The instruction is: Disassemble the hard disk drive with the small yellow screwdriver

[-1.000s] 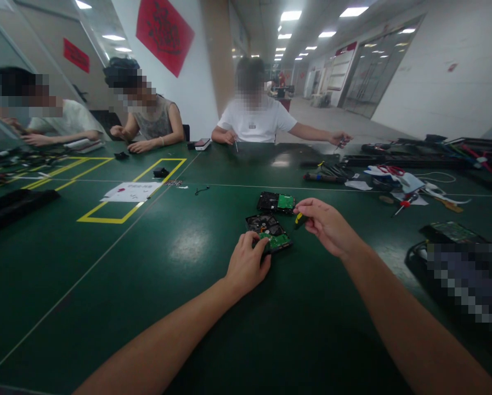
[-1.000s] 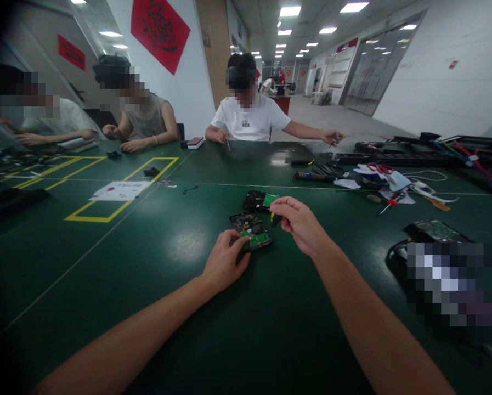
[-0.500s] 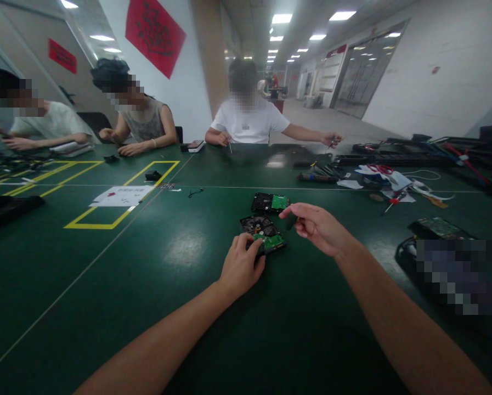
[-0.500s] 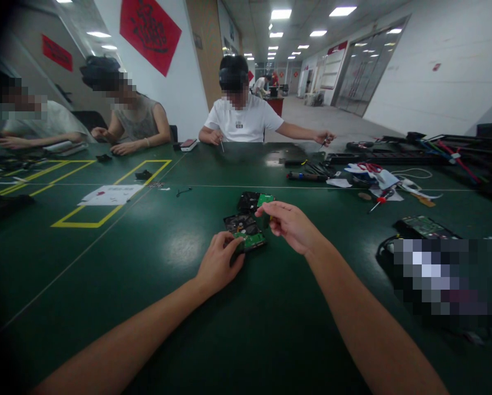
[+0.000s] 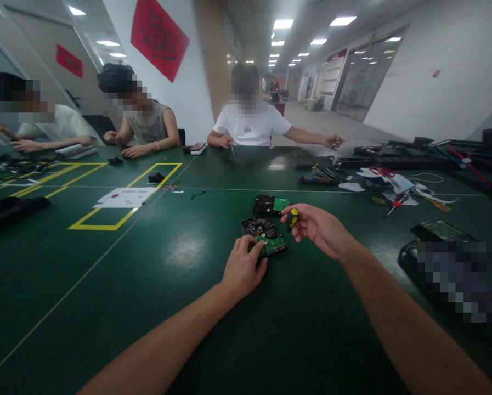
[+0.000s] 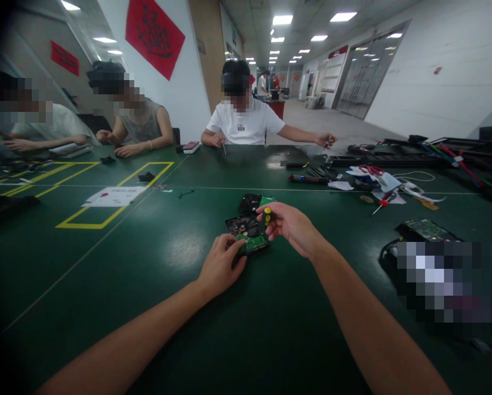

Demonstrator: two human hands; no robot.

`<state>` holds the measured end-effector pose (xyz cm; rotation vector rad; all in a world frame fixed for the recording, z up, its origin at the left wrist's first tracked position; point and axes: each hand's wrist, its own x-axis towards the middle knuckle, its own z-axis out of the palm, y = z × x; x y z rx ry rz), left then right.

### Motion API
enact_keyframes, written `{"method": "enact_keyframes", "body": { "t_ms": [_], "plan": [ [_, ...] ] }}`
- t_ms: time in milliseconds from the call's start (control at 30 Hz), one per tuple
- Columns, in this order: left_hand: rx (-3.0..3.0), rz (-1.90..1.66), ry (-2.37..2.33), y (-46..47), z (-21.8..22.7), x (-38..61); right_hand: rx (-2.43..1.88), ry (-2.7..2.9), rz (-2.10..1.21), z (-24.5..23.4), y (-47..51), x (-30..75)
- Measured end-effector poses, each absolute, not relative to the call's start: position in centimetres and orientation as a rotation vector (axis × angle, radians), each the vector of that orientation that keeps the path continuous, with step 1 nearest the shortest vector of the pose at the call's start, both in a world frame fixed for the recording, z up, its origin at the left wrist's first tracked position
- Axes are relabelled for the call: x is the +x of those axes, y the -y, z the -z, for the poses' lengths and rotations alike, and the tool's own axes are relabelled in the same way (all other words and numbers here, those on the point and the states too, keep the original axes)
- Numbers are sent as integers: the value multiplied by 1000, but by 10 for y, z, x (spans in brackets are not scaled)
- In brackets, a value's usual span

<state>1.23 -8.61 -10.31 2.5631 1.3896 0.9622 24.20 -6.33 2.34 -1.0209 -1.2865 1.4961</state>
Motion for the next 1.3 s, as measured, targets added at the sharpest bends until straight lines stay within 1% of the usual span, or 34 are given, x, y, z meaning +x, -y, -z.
{"method": "enact_keyframes", "body": {
  "t_ms": [100,167,333,433,533,700,800,867,1000,1067,1300],
  "plan": [
    [2569,-958,-1398,87,103,12,-1012,1290,-1482,-21,62,244],
    [2569,-955,-1406,87,104,12,-1045,1343,-1402,-21,61,246],
    [2566,-955,-1403,87,103,12,-1222,1650,-988,-24,63,249],
    [2561,-954,-1401,86,103,12,-1229,1705,-800,-25,65,246],
    [2551,-954,-1406,86,103,12,-1211,1672,-760,-22,65,242],
    [2548,-964,-1399,86,104,12,-1123,1580,-822,-14,63,241],
    [2551,-965,-1393,87,104,12,-1150,1622,-738,-10,64,240],
    [2552,-963,-1398,87,104,12,-1186,1677,-622,-9,66,240],
    [2544,-973,-1409,87,103,12,-1224,1860,-232,-12,69,242],
    [2555,-957,-1406,87,104,12,-1225,1947,-86,-15,70,243],
    [2547,-991,-1404,86,106,12,-1208,1946,137,-6,66,238]
  ]
}}
